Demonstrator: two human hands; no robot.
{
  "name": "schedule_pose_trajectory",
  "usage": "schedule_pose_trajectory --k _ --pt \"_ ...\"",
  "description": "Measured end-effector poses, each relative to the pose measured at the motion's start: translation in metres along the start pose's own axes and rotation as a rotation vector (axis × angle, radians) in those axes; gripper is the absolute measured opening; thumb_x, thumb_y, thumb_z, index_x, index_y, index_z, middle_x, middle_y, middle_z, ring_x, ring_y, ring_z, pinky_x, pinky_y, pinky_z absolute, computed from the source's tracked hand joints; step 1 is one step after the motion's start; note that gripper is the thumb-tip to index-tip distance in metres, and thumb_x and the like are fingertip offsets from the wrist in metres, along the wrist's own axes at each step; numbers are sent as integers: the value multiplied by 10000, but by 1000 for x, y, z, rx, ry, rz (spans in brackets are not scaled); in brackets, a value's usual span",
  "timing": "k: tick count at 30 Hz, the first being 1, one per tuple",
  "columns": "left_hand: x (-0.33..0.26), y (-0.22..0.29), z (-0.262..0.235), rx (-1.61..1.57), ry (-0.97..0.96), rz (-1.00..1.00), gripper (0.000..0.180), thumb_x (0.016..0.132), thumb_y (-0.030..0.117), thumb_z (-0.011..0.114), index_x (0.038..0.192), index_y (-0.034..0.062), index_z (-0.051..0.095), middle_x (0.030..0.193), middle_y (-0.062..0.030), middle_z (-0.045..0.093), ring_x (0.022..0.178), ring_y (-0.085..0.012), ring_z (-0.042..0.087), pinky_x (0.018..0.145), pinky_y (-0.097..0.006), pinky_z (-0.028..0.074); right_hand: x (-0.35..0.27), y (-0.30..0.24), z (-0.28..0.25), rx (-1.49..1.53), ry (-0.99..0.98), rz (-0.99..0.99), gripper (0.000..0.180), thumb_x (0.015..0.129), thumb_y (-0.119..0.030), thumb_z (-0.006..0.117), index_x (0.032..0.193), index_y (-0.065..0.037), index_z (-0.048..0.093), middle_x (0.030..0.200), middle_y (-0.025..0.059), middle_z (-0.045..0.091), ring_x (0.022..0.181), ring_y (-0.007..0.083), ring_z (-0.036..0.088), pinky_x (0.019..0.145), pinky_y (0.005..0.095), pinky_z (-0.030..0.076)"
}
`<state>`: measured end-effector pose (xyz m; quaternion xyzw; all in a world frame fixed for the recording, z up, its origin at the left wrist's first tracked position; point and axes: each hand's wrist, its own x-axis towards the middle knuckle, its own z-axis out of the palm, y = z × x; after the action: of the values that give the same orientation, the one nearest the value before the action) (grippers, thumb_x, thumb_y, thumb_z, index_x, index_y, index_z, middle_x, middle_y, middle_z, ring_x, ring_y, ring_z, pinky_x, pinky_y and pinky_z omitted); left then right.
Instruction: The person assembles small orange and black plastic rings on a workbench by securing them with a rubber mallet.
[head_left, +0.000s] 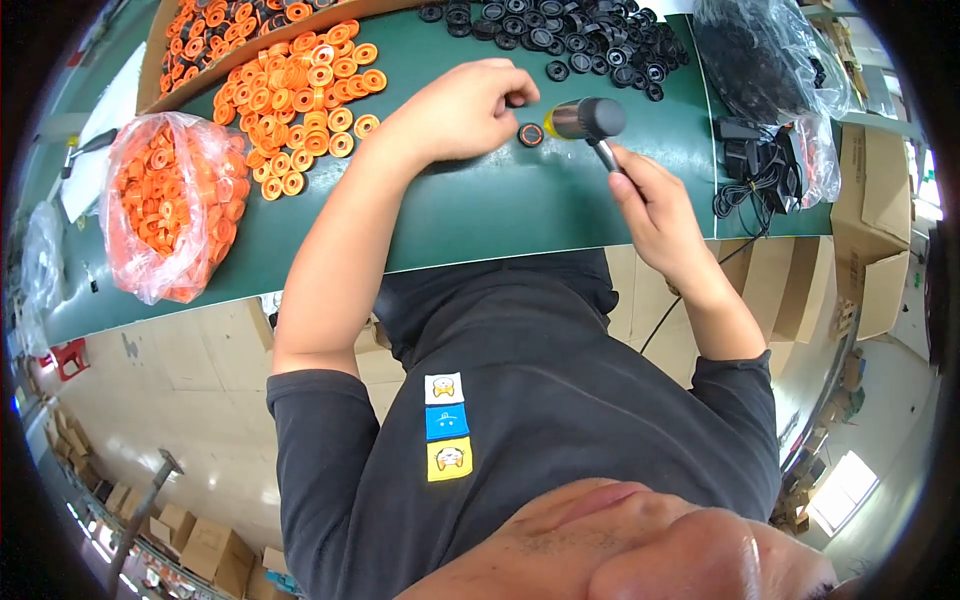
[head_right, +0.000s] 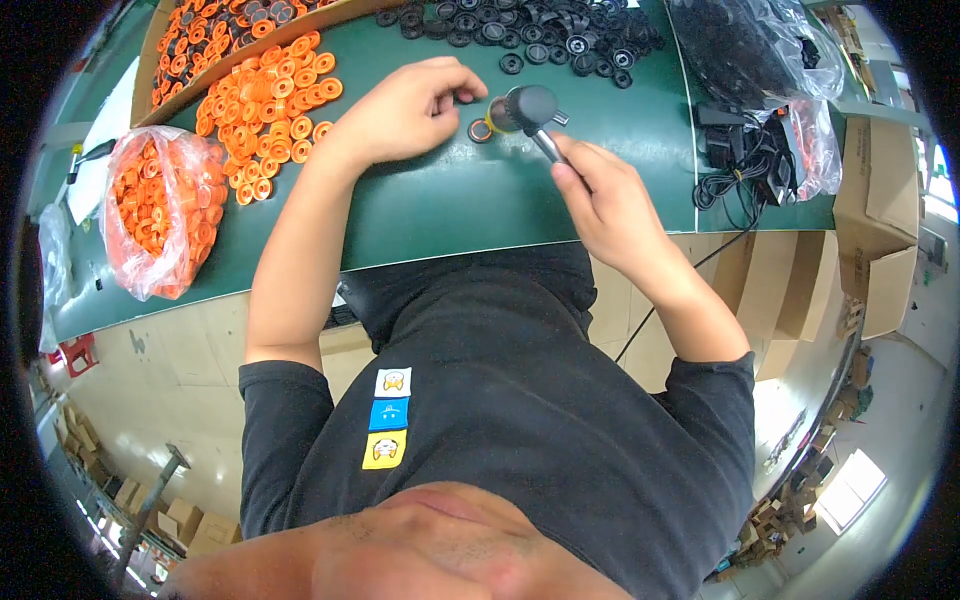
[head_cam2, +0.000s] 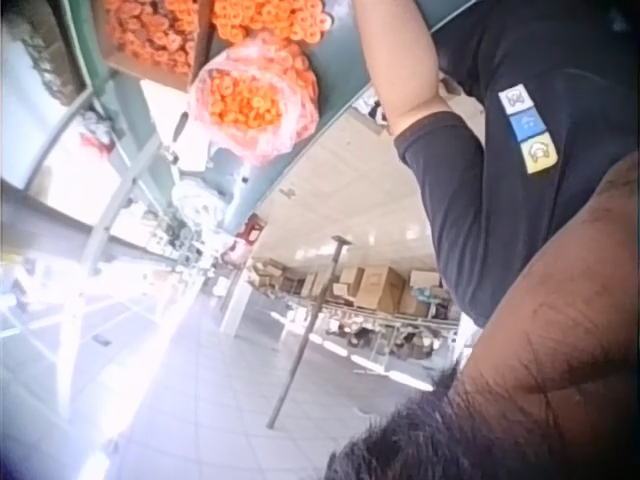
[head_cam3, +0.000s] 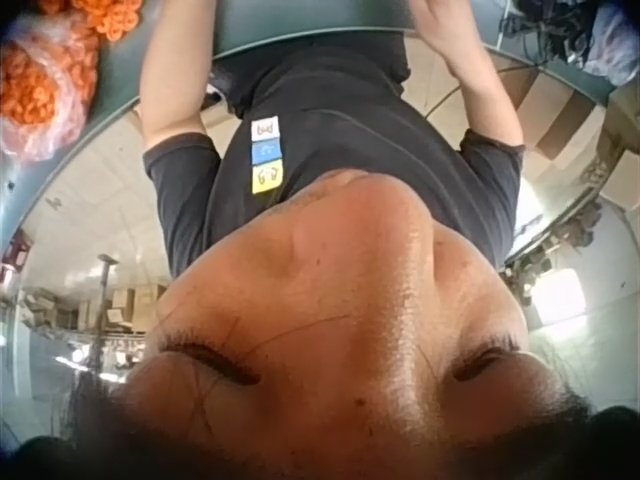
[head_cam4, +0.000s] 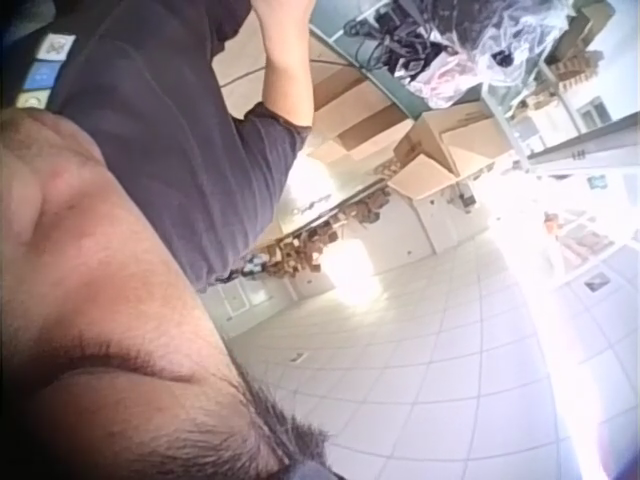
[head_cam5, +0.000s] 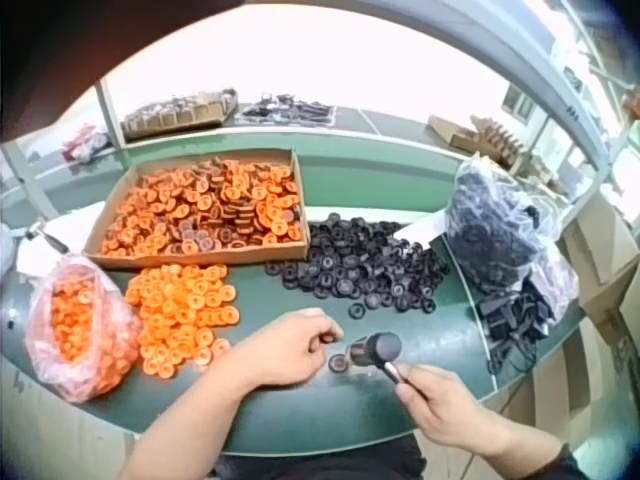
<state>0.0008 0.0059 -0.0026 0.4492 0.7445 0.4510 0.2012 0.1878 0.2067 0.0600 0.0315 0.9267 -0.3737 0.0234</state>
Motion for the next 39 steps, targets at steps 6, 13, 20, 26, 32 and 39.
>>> schedule_pose_trajectory --k 6,13,20,26,32,39 --pt "-7 13 3 234 -74 109 289 806 167 715 1053 20 686 981 -133 608 967 -301 610 855 -385 501 1 22 1 45 19 -8 288 981 -90 572 1246 5 628 987 200 665 884 349 637 819 359 501" --pt "-2 16 7 172 -77 126 184 825 91 717 954 11 613 933 -126 627 901 -299 638 814 -385 517 7 69 -31 -237 199 -104 264 948 -89 615 1196 -3 648 862 164 611 776 340 606 727 395 491" --pt "0 19 13 -39 80 111 159 830 29 684 944 19 572 922 -80 664 861 -206 656 794 -360 525 21 93 -34 -497 159 -331 271 858 -59 672 1129 -54 673 920 117 612 877 334 608 767 410 498" --pt "0 18 8 -101 193 88 176 809 19 680 956 33 586 950 -35 659 872 -144 625 800 -311 498 49 61 -32 -369 254 -484 288 803 -44 693 1087 -23 654 1049 131 613 1010 347 593 893 421 486" --pt "1 16 -1 -3 292 120 176 783 20 675 953 29 628 978 -46 643 919 -150 616 825 -292 480 98 36 -16 -213 226 -560 277 805 -149 725 1043 -25 658 986 140 650 979 329 630 872 417 506" --pt "3 12 -6 60 438 221 218 793 4 671 1007 13 708 958 -70 632 974 -180 621 891 -320 495 132 40 13 -327 87 -337 287 818 -164 729 1070 -38 677 936 139 651 915 345 650 834 434 525"
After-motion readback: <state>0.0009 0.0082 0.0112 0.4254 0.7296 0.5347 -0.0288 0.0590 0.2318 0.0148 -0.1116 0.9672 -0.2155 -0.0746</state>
